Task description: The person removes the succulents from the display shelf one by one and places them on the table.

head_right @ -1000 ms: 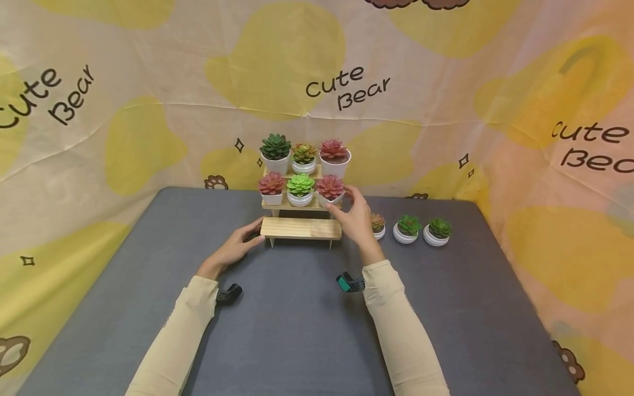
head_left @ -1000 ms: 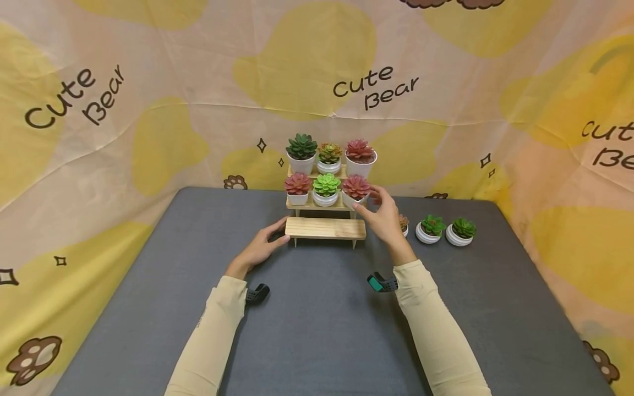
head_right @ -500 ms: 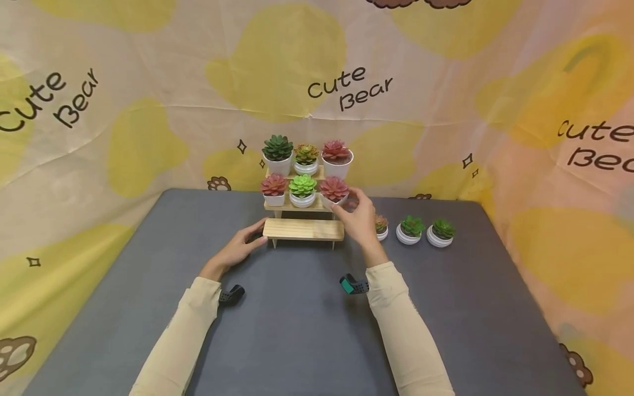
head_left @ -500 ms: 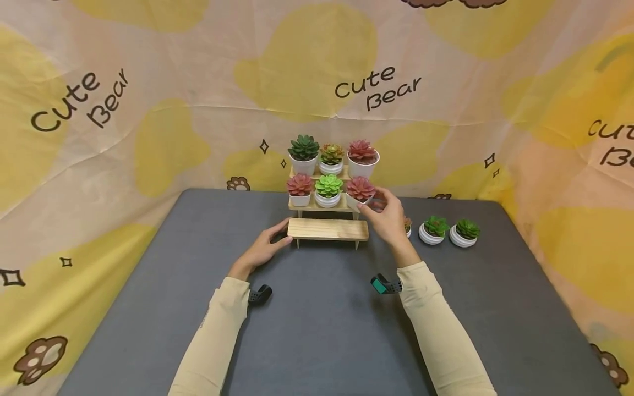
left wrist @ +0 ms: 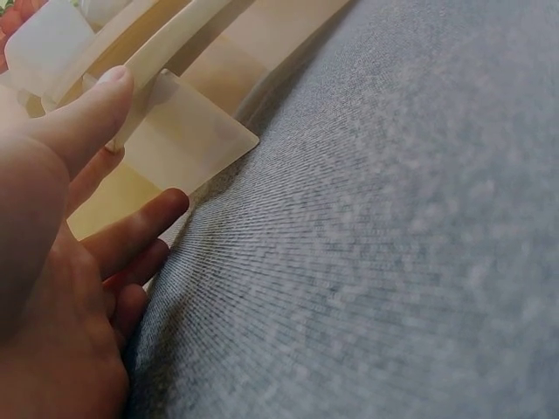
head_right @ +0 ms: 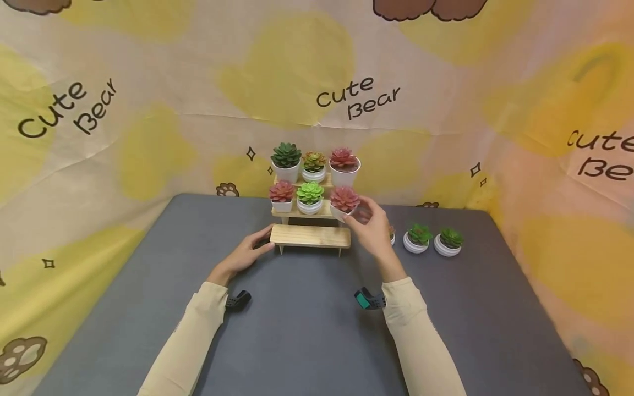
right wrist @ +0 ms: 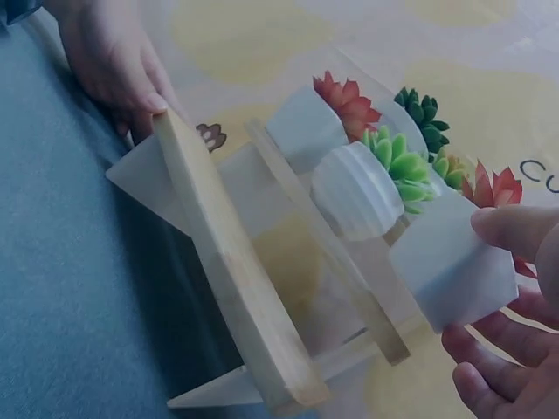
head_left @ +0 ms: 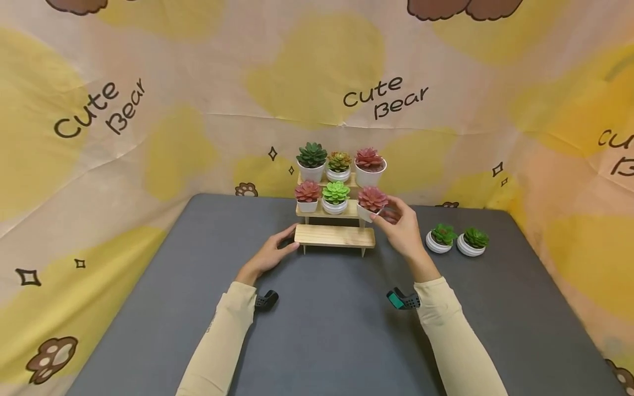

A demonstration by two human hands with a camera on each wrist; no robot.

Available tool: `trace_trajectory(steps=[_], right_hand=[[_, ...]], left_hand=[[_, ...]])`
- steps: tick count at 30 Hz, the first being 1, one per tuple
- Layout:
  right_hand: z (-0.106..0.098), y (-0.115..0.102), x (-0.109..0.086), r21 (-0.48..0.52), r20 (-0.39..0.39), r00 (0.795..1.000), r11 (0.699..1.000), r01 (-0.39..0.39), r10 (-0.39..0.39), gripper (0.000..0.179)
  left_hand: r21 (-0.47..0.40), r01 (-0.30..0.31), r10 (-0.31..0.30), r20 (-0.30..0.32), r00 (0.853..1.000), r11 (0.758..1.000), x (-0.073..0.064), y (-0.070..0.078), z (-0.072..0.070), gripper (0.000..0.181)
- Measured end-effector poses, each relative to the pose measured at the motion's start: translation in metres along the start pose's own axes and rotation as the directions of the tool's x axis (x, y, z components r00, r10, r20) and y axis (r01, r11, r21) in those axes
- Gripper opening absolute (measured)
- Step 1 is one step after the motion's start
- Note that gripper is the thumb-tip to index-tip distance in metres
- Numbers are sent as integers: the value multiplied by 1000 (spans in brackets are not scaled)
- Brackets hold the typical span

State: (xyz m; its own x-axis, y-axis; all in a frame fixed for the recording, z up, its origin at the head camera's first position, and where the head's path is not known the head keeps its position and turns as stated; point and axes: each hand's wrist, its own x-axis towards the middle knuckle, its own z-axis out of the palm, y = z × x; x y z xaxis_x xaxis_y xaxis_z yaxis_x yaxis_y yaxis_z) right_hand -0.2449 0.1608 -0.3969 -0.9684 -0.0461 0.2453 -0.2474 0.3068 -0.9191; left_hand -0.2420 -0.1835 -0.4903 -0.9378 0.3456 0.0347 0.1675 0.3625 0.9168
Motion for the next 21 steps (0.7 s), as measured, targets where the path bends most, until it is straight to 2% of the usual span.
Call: trace_trajectory(steps=[7,12,21], right_hand=[[-12,5,-16,-22,51,999,1000,2,-1,59],[-23,5,-27,-42,70,997,999,14,-11,59],[-51,11,-40,-105,116,993,993,50,-37,58]], left_hand=[[-10,-6,6,-16,1000,1000,-1,-2,6,64],[-16,6,-6,6,1000,1000,-2,-4,8,66],[-18,-15,15,6,1000,1000,2,-4,6,65]])
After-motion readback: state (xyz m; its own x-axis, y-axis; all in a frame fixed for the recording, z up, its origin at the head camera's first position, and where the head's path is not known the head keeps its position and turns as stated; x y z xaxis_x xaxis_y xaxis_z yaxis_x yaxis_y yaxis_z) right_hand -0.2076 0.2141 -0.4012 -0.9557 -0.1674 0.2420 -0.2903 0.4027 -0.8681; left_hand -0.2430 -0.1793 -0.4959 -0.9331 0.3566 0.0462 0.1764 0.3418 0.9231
